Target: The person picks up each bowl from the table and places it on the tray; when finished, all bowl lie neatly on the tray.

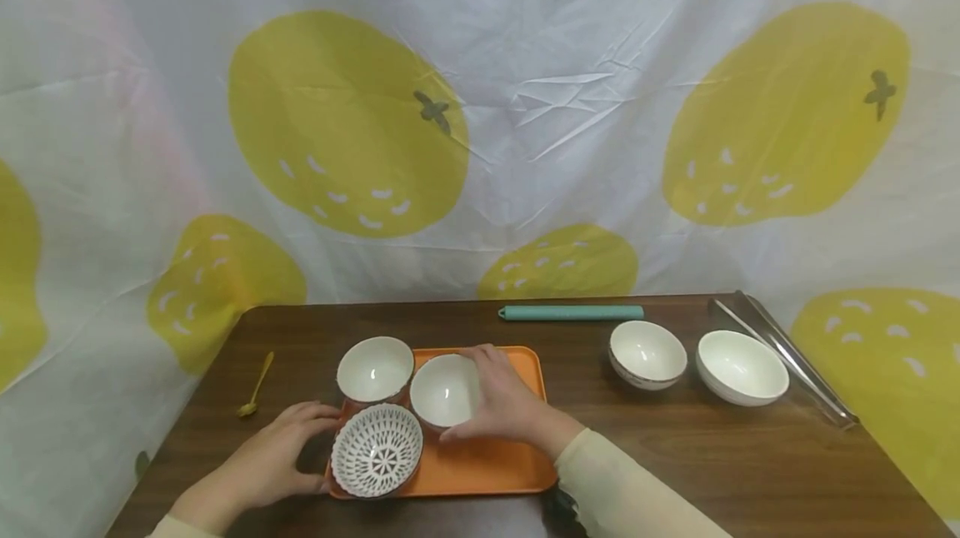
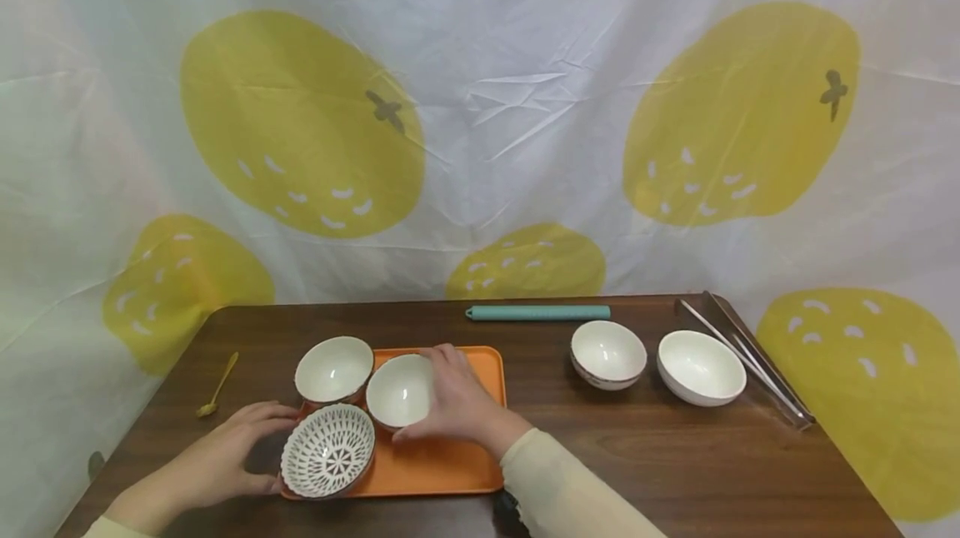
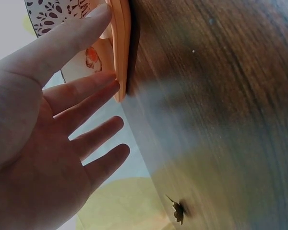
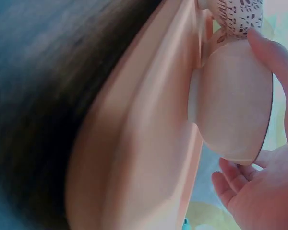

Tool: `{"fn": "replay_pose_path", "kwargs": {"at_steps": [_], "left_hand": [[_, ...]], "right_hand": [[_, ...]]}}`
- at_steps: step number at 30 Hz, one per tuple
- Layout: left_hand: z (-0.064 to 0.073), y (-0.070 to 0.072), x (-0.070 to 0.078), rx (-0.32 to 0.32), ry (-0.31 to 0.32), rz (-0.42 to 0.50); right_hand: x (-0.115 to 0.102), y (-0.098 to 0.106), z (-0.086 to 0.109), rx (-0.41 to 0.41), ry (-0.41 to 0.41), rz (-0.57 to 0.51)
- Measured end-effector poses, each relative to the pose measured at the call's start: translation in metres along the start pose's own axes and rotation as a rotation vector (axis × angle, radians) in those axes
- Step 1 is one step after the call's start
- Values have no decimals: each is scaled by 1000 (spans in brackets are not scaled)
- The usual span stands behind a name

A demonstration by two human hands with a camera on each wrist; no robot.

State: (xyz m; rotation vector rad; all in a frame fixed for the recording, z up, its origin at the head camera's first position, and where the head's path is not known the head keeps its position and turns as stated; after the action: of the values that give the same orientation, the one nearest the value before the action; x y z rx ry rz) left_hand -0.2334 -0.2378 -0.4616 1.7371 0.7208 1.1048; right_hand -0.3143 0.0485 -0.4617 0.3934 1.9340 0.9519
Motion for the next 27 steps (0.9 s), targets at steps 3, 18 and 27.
{"fn": "replay_pose_path", "kwargs": {"at_steps": [3,18,27], "left_hand": [[-1,0,1,-5,-1,-1],[0,1,0,-11,16,-13],[-1,0,3,-6,-5,-22]], "right_hand": [[2,6,3,-27,18,31],[84,105,35,106,-36,317],[142,171,70,131,-178,477]]}}
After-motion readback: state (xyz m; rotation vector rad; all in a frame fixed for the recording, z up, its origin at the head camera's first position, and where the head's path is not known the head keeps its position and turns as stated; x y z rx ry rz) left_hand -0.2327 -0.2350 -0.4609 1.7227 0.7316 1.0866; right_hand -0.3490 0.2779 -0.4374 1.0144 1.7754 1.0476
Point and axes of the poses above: each hand's wrist, its own z-axis away from the middle knuckle, its own y-axis out of the back of the hand, x = y × z, the point moved 6 cm from there along -z, towards the middle knuckle, and after that the axes turned 6 degrees about x, right-handed, at the moved point
